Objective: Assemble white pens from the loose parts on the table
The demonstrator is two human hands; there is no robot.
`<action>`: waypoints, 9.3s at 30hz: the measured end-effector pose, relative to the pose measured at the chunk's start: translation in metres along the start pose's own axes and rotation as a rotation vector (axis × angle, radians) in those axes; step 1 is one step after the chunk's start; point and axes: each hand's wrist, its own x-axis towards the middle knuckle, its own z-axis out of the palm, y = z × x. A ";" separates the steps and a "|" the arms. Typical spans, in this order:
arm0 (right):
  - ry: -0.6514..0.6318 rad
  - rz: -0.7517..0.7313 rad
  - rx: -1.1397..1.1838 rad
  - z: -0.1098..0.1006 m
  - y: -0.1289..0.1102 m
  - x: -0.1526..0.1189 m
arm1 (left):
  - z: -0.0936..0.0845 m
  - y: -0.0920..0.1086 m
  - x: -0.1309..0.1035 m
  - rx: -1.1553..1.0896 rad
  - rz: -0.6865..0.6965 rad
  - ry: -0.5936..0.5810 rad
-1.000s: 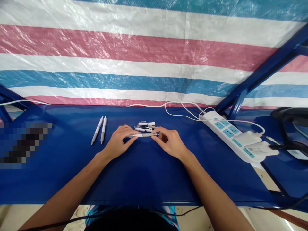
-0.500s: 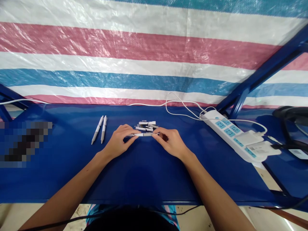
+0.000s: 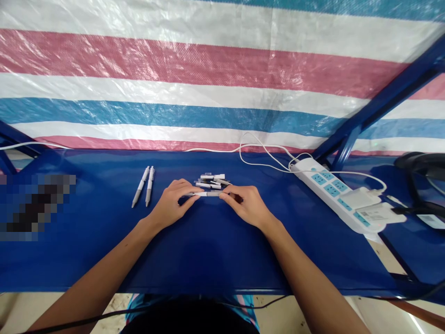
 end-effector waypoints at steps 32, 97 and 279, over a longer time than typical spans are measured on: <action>-0.020 0.000 0.006 0.002 0.002 -0.001 | 0.001 0.001 0.000 -0.027 -0.073 -0.079; -0.048 -0.032 -0.053 0.000 0.003 0.001 | 0.005 -0.002 0.001 0.158 0.138 0.087; 0.017 -0.042 0.046 0.013 -0.005 -0.002 | -0.043 0.016 0.014 -1.581 -0.885 0.563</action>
